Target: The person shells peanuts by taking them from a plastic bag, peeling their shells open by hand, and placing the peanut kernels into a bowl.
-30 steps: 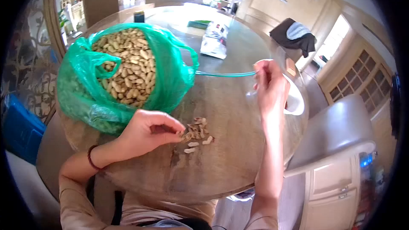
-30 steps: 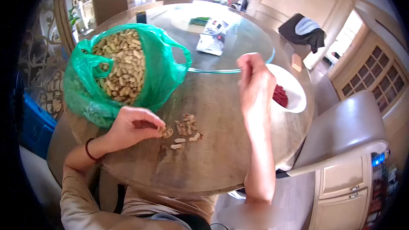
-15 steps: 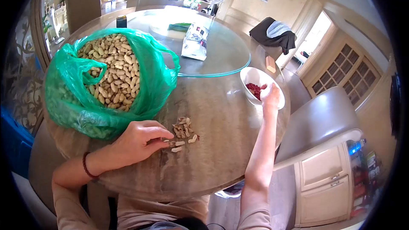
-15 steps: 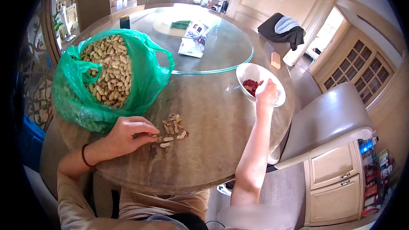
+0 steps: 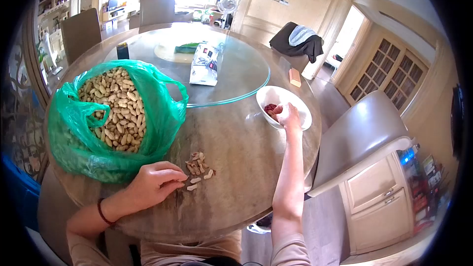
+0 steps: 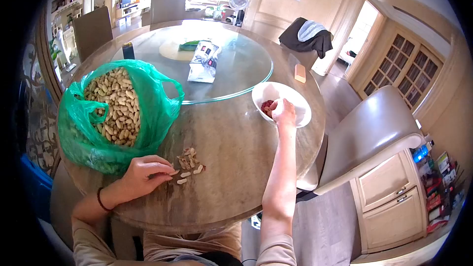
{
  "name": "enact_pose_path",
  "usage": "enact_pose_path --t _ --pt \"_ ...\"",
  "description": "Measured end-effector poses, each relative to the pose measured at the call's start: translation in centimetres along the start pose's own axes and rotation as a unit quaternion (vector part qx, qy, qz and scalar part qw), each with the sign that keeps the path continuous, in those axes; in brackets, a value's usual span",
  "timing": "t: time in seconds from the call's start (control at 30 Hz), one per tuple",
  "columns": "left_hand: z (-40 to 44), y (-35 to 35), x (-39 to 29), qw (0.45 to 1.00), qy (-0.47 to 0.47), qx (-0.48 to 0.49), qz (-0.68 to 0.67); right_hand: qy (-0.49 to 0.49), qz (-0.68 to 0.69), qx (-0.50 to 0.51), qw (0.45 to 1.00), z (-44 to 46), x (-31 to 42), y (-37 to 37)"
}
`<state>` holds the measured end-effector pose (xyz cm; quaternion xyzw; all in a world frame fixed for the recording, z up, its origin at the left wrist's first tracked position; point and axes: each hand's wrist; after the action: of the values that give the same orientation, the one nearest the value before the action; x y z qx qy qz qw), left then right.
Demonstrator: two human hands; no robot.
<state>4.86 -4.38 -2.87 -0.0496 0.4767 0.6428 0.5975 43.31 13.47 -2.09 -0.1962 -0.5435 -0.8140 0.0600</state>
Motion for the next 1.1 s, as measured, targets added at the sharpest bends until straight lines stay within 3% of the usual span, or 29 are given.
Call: enact_pose_path --t 0.13,0.23,0.27,0.3,0.37,0.43,0.53,0.6,0.67,0.7,0.9,1.1 --pt "0.0 0.1 0.0 1.000 -0.007 -0.006 0.007 0.039 0.122 -0.054 0.990 -0.3 1.2 0.9" --pt "0.0 0.2 -0.1 0.999 0.005 -0.034 -0.011 0.082 0.238 -0.019 0.968 -1.1 4.1 2.3" --pt "0.2 0.3 -0.3 0.999 0.005 -0.037 -0.011 0.123 0.402 0.076 0.904 -1.0 4.8 1.6" --pt "0.3 0.4 -0.4 0.999 0.008 -0.041 -0.010 0.150 0.408 0.130 0.891 -2.1 6.5 2.2" --pt "0.4 0.4 0.0 0.998 -0.002 -0.057 0.001 0.178 0.485 0.269 0.813 -4.7 10.0 3.0" --pt "0.3 0.5 0.0 0.998 -0.003 -0.070 0.010 0.221 0.500 0.360 0.756 -6.7 12.2 2.2" --pt "0.3 0.6 -0.4 0.992 0.101 -0.075 -0.015 0.245 0.463 0.433 0.734 -9.7 15.0 2.0" --pt "0.6 0.3 -0.3 0.961 0.169 -0.137 -0.170 0.252 0.454 0.460 0.720 -11.1 16.3 1.8" --pt "0.7 -0.3 0.7 0.939 0.165 -0.172 -0.249 0.296 0.367 0.430 0.770 -12.2 17.0 1.6" --pt "0.7 -0.3 1.0 0.929 0.163 -0.174 -0.285 0.298 0.368 0.440 0.763 -12.6 17.1 1.2" --pt "0.9 0.5 0.8 0.890 0.233 -0.147 -0.363 0.232 0.413 0.488 0.734 -12.6 17.0 0.7" --pt "1.0 0.8 1.1 0.880 0.235 -0.138 -0.389 0.198 0.436 0.526 0.703 -12.3 16.9 0.6"
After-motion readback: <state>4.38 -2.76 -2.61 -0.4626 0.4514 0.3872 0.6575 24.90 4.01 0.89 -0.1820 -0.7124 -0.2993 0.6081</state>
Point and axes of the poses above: each hand's wrist, its own z-axis towards the middle knuckle, its own y-axis out of the back of the hand, x = y × z, and after that the axes turned 5 degrees about -z, right-handed
